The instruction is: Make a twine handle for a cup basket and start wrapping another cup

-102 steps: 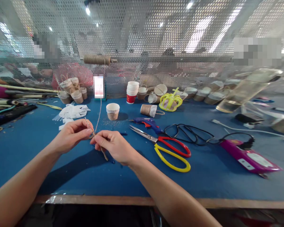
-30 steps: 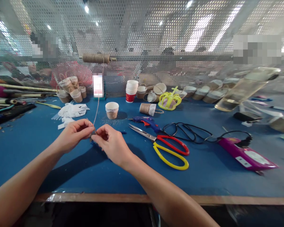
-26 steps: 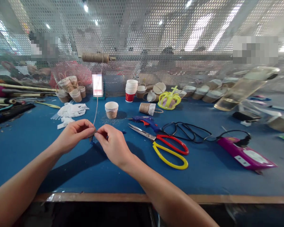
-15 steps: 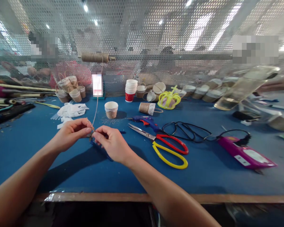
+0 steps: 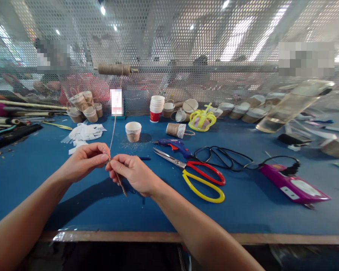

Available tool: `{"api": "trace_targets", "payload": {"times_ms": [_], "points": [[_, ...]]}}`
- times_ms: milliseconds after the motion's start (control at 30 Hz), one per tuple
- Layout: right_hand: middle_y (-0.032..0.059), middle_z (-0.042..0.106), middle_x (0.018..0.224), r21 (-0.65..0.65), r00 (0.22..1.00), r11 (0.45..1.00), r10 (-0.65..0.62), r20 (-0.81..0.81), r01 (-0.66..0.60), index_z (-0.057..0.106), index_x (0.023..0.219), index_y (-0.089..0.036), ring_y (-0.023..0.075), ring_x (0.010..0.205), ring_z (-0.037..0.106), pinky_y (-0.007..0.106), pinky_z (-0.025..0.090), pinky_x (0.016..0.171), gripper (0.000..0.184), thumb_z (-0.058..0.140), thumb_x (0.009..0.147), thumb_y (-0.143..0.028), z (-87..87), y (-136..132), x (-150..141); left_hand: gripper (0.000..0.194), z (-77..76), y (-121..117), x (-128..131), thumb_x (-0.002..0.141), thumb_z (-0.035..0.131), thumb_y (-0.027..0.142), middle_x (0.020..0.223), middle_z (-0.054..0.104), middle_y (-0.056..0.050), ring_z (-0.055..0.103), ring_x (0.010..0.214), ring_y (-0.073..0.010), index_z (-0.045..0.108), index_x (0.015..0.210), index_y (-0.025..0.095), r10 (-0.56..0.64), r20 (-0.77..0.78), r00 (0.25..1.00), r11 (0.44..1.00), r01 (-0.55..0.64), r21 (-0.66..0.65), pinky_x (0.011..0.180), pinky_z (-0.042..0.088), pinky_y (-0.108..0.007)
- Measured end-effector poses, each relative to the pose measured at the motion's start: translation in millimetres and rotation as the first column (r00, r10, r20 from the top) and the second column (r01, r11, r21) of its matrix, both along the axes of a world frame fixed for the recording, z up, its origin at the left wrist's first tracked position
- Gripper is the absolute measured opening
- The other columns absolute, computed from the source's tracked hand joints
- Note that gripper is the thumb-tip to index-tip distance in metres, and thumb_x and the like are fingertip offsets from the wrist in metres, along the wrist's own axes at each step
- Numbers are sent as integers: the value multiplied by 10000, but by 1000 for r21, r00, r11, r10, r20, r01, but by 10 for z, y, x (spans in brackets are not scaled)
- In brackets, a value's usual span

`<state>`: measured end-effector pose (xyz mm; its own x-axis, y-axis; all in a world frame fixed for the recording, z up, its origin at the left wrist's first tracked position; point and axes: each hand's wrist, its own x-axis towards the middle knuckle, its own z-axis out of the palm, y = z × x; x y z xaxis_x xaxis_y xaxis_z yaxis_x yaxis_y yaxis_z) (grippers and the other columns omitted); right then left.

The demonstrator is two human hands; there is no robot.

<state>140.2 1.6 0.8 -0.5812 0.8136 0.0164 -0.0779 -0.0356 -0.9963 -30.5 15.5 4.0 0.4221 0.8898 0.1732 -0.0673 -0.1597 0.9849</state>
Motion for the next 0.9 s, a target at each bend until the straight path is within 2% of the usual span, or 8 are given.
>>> {"api": "trace_targets", "payload": {"times_ms": [100, 167, 233, 300, 400, 567, 733, 900], "points": [[-29, 492, 618, 165, 974, 973, -183, 133, 160, 507, 755, -164, 75, 526, 452, 220, 373, 503, 184, 533, 783, -345, -21, -11, -25, 159, -6, 3, 39, 744, 601, 285, 643, 503, 38, 413, 534, -66, 538, 681, 154, 102, -90, 991, 994, -99, 36, 504, 323, -205], [-31, 482, 615, 336, 919, 903, -344, 194, 268, 492, 728, -174, 79, 528, 427, 221, 360, 496, 155, 559, 765, -309, -45, -12, -41, 153, -10, 4, 68, 744, 591, 278, 624, 484, 42, 394, 532, -68, 539, 674, 153, 171, -151, 974, 984, -161, 75, 499, 315, -202], [-27, 481, 609, 460, 877, 838, -427, 218, 294, 490, 689, -177, 83, 536, 412, 223, 349, 500, 141, 549, 771, -275, -60, -11, -48, 152, -13, 3, 85, 743, 587, 274, 624, 481, 38, 398, 546, -74, 537, 668, 151, 202, -187, 961, 977, -184, 110, 506, 321, -204], [-21, 490, 608, 502, 870, 821, -433, 237, 272, 499, 678, -176, 90, 553, 429, 227, 358, 519, 141, 520, 790, -258, -59, -13, -45, 148, -11, 0, 82, 743, 585, 275, 633, 485, 35, 405, 556, -76, 540, 678, 150, 189, -193, 963, 979, -169, 116, 513, 327, -204], [-23, 495, 604, 440, 898, 867, -366, 243, 234, 507, 711, -175, 98, 560, 467, 232, 376, 534, 132, 491, 810, -262, -28, -20, -34, 147, 2, 1, 47, 751, 579, 285, 645, 493, 34, 409, 551, -73, 546, 705, 149, 118, -178, 977, 991, -104, 90, 512, 328, -203], [-29, 504, 630, 270, 971, 951, -195, 140, 152, 497, 728, -166, 81, 547, 482, 223, 387, 537, 139, 480, 818, -270, 31, -23, -25, 133, 33, 7, -18, 758, 573, 273, 656, 512, 28, 436, 567, -79, 550, 722, 148, 55, -178, 982, 996, -42, 77, 535, 347, -212], [-39, 505, 610, 101, 993, 991, -96, 69, 89, 514, 739, -157, 66, 530, 475, 213, 376, 532, 165, 521, 806, -308, 38, -11, -4, 147, 39, 8, -45, 760, 586, 283, 659, 528, 18, 444, 579, -83, 550, 722, 146, -2, -137, 991, 998, 10, 56, 538, 342, -215], [-43, 509, 599, -68, 997, 998, -2, -77, -3, 538, 739, -150, 53, 509, 469, 203, 355, 510, 214, 598, 760, -353, 12, 8, 17, 168, 20, 8, -41, 752, 606, 307, 643, 524, 13, 455, 576, -89, 554, 724, 150, -28, -74, 997, 999, 30, 19, 514, 331, -217]]}}
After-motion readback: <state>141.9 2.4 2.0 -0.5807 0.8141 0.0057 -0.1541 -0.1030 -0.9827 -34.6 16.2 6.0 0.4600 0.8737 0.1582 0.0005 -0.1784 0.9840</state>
